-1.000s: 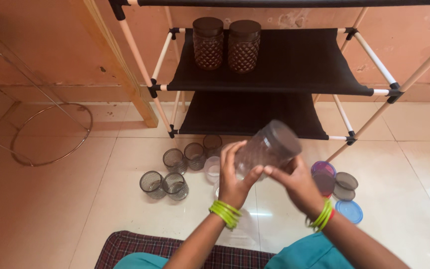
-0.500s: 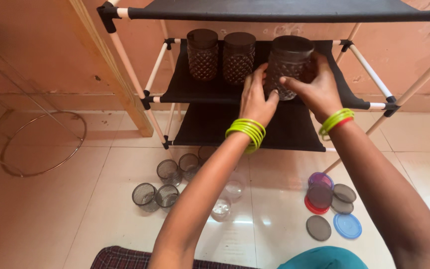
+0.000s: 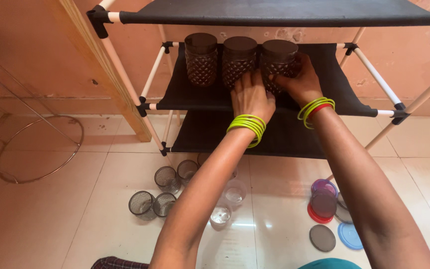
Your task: The person sits on the floor and assembles textured glass jars by screwing on their lids. They handle several jars one at a time, securing the lids, and then place the completed jars onto a nearby two-tiered shelf.
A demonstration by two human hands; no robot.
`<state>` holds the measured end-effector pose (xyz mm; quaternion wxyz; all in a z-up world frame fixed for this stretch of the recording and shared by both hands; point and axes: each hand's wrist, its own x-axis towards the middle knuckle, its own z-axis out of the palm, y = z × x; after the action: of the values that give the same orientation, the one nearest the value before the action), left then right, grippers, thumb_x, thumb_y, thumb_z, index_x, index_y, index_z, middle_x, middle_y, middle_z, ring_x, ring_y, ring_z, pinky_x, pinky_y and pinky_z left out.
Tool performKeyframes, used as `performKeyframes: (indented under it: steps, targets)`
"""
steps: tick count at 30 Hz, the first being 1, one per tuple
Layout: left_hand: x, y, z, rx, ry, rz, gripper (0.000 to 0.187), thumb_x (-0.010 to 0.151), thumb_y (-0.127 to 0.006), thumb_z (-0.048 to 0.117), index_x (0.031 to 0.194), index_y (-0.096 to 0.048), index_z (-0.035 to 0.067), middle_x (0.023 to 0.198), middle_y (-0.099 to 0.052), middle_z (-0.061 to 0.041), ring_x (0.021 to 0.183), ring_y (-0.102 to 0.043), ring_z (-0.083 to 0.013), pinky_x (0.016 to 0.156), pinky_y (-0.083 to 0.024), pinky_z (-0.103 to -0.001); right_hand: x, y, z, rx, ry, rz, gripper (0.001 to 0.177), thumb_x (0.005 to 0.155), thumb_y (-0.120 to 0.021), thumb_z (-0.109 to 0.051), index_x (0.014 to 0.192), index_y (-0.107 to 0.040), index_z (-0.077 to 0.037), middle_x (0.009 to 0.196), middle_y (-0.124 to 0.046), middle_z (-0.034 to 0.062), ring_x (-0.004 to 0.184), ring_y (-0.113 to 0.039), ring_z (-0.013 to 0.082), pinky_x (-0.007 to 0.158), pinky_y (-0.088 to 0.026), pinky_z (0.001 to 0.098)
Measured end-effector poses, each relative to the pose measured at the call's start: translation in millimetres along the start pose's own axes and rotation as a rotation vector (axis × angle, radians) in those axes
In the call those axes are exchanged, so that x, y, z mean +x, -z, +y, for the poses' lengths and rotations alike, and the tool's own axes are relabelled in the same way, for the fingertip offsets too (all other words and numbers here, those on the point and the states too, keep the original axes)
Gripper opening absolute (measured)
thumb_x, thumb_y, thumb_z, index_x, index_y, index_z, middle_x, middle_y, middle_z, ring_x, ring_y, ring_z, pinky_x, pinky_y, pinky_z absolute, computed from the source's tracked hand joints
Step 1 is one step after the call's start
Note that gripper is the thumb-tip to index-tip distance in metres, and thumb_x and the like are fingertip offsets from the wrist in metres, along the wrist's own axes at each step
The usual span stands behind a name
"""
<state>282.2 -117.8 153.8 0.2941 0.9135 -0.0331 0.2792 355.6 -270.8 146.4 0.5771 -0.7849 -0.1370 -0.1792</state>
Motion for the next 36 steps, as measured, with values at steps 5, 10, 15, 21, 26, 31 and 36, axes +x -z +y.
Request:
performKeyframes:
  steps: [5,10,15,21,26,31,36]
  targets:
    - [2.9,-7.3,-9.5,0.156,0.001,-0.024,0.076,0.077,-0.075,0.029,0.143,-0.047,0.002,0.14,-0.051,-0.019,0.133,-0.046,-0.0378,0.117,-0.027,-0.057,7.0,-2.5,8.1,0.072,0.022,-0.013,0.083,0.076,-0.089,-0.013,0.143,-0.043,0.0,0.132,-0.066,0.0133,0.121,-0.066,0.0215,0.101,-0.057,0.0322]
    - [6.3,-13.2,-14.6,0.209,0.022,-0.067,0.077,0.08,-0.074,0.033,0.145,-0.045,0.003,0.144,-0.048,-0.018,0.137,-0.044,-0.0364,0.119,-0.023,-0.061,10.2,-0.4,11.8,0.023,0.014,0.006,0.082,0.077,-0.089,-0.014,0.144,-0.045,-0.002,0.132,-0.066,0.013,0.12,-0.067,0.0215,0.099,-0.057,0.0326]
    - [9.0,-13.2,-15.9,0.216,0.033,-0.123,0.079,0.082,-0.072,0.035,0.147,-0.041,0.003,0.147,-0.045,-0.017,0.138,-0.042,-0.0357,0.12,-0.018,-0.063,9.8,1.8,13.6,-0.088,-0.033,0.025,0.083,0.078,-0.089,-0.015,0.149,-0.047,-0.004,0.133,-0.067,0.0127,0.121,-0.068,0.0216,0.1,-0.057,0.0329]
    - [2.2,-8.9,-14.8,0.172,0.031,-0.119,0.078,0.083,-0.072,0.036,0.148,-0.041,0.007,0.15,-0.044,-0.015,0.141,-0.04,-0.0337,0.121,-0.015,-0.065,10.3,4.9,17.6,0.057,-0.02,-0.006,0.089,0.077,-0.088,-0.012,0.151,-0.04,-0.003,0.136,-0.064,0.0139,0.124,-0.066,0.0226,0.1,-0.058,0.034]
    - [-12.2,3.7,-14.5,0.111,-0.011,-0.106,0.076,0.084,-0.071,0.035,0.148,-0.041,0.006,0.15,-0.044,-0.019,0.141,-0.04,-0.0362,0.121,-0.015,-0.062,-5.4,18.1,7.0,0.118,-0.017,-0.037,0.086,0.079,-0.087,-0.012,0.149,-0.039,0.0,0.135,-0.063,0.0163,0.125,-0.066,0.0245,0.101,-0.058,0.0353]
    - [-43.7,25.4,-15.7,-0.045,-0.112,-0.012,0.073,0.083,-0.072,0.028,0.148,-0.044,0.006,0.148,-0.048,-0.021,0.138,-0.045,-0.0384,0.119,-0.027,-0.055,-46.0,23.7,-27.2,-0.011,0.058,0.014,0.074,0.083,-0.085,-0.012,0.146,-0.048,0.001,0.137,-0.062,0.0182,0.127,-0.063,0.0271,0.105,-0.055,0.0365]
    - [-94.0,53.2,-21.7,-0.256,-0.184,0.004,0.072,0.086,-0.072,0.019,0.15,-0.043,0.005,0.15,-0.048,-0.022,0.136,-0.048,-0.042,0.114,-0.041,-0.049,-115.4,20.7,-69.1,0.054,0.113,-0.064,0.061,0.089,-0.078,-0.009,0.144,-0.051,-0.001,0.142,-0.06,0.0168,0.134,-0.061,0.0256,0.112,-0.05,0.0371]
